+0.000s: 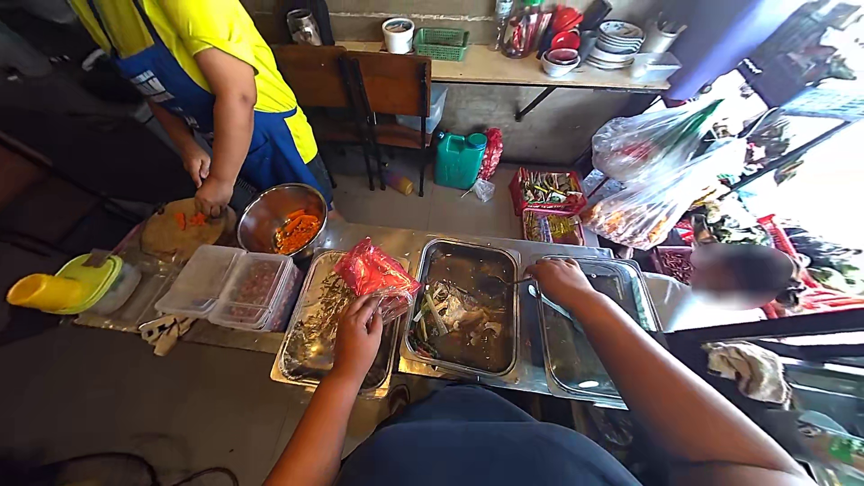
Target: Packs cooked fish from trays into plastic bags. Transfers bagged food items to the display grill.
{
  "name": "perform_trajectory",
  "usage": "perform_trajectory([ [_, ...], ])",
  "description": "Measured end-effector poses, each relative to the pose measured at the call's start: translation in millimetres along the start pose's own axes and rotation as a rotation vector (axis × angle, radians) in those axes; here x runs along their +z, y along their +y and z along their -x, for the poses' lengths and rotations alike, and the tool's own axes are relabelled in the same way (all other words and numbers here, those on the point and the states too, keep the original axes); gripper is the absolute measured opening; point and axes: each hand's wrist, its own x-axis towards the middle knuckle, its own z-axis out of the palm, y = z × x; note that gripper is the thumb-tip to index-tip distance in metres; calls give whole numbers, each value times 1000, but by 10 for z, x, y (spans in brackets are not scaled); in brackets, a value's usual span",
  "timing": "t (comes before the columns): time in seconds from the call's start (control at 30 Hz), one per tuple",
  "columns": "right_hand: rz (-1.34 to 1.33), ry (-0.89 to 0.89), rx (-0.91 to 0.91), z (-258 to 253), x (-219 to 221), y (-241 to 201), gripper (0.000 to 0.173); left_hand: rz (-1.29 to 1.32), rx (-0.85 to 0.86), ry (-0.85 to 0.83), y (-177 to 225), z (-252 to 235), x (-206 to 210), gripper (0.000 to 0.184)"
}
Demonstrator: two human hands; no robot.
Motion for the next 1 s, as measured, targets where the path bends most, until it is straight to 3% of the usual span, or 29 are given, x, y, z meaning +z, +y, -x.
perform_trajectory([
  [0.23, -177, 15, 0, 79, 397, -10, 32, 22, 77, -30, 74, -150, 38, 30],
  [1.0, -313, 36, 52, 260, 737, -803, 32, 35, 82, -40, -10, 147, -133, 28],
])
